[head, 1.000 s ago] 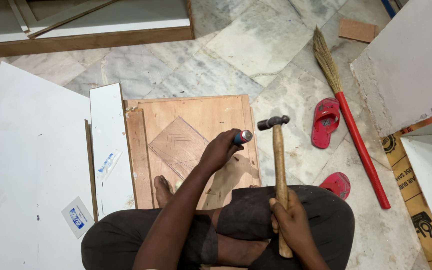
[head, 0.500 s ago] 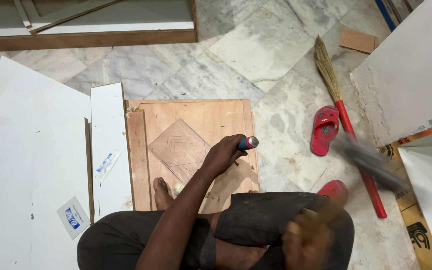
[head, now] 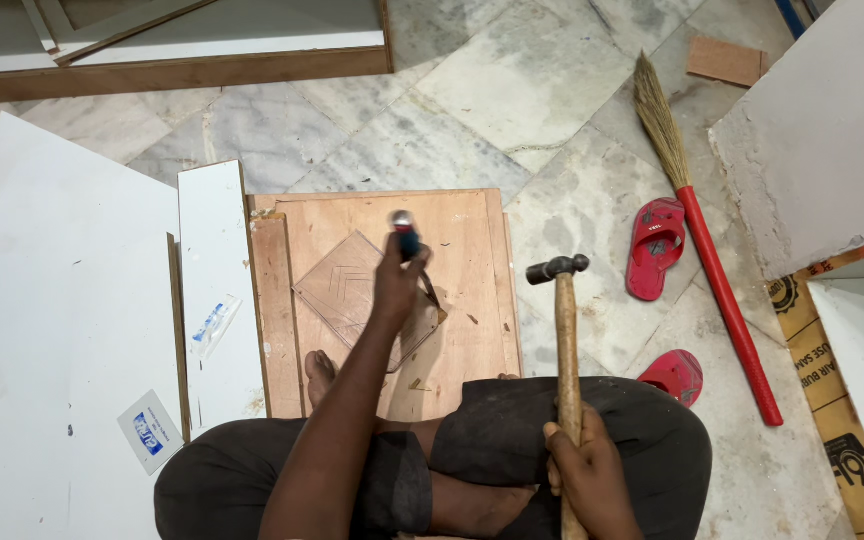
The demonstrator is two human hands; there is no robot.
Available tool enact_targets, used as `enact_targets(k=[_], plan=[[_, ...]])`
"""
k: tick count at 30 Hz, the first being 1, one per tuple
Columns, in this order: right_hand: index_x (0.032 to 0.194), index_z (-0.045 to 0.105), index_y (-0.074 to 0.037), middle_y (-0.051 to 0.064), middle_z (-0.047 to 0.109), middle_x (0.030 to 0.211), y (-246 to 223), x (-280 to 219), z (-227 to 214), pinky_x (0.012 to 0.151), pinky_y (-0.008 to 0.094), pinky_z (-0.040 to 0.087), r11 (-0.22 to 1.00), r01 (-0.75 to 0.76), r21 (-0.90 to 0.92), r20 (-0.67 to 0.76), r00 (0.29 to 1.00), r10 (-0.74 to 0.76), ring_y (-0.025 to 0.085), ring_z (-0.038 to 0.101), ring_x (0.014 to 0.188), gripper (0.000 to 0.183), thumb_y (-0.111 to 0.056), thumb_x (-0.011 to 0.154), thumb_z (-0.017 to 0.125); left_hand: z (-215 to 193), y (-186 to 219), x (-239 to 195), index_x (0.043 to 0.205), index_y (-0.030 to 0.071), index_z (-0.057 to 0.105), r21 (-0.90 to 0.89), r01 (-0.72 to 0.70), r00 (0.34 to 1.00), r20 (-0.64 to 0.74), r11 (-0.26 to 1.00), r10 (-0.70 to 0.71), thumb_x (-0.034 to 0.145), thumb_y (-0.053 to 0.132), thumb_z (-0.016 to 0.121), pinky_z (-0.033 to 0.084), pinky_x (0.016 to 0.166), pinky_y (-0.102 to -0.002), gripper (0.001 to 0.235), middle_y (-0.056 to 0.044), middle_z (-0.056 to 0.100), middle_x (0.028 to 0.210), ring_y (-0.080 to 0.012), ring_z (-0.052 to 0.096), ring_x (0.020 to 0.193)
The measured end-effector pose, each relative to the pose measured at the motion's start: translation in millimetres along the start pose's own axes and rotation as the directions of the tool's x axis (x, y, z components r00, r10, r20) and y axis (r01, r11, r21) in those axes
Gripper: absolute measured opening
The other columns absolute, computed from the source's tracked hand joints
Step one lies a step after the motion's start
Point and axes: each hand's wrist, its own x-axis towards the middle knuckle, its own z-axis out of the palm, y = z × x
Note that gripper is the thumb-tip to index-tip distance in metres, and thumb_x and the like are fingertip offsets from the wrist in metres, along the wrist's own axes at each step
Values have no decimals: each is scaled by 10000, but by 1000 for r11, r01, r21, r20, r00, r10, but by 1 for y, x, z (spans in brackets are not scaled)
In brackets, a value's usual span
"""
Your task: The person sits on the floor and uses a hammer and chisel to carve a geometric pattern into a small square piece of wood. They repeatedly strike the chisel to deepen the lines and occasionally lift the wood to inspect the progress.
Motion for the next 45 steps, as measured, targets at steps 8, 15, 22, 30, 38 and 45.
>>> enact_targets(k=[8,15,22,30,38,45], plan=[[1330,554,4,51,538,570,4,-1,8,410,308,425,1000,19,-13,83,996,-17,135,492,422,438,-144,925,634,-32,-33,7,1377,63,498,-239,-27,998,-70,971,10,982,185,682,596,923,-335,453,-136,633,1252,-221,655,1107],[1362,518,-27,43,533,576,2,-4,10,408,308,417,999,11,30,81,997,-13,129,491,423,448,-153,941,601,7,39,-27,1336,102,548,290,-203,932,351,935,94,952,162,668,573,896,-397,407,-97,711,1193,-211,711,1091],[1358,535,-28,66,527,537,9,-5,7,410,295,401,998,56,5,76,996,-56,127,475,411,429,-160,956,604,24,78,-58,1204,119,582,405,-491,792,576,771,202,921,127,720,534,802,-447,316,-121,694,1092,-300,678,1003],[1394,499,-19,59,630,764,-19,-53,-16,460,267,467,927,369,-64,-115,920,-374,112,563,512,541,-80,878,648,26,73,-60,1202,158,585,457,-465,808,568,758,153,929,174,699,543,822,-443,297,-77,672,1085,-270,671,1025],[1389,454,-84,131,633,951,5,-62,-2,651,320,561,535,845,-29,-457,465,-759,153,645,761,444,-165,1006,663,28,68,-60,1176,157,605,434,-532,793,556,727,248,902,202,735,527,824,-452,307,-77,684,1087,-292,642,1044],[1356,502,-20,94,620,719,28,0,-6,518,336,503,897,359,-259,-98,914,-394,146,617,567,467,-158,928,627,25,65,-58,1188,155,605,436,-473,818,541,765,197,915,170,713,538,818,-444,295,-79,689,1078,-287,671,1021]])
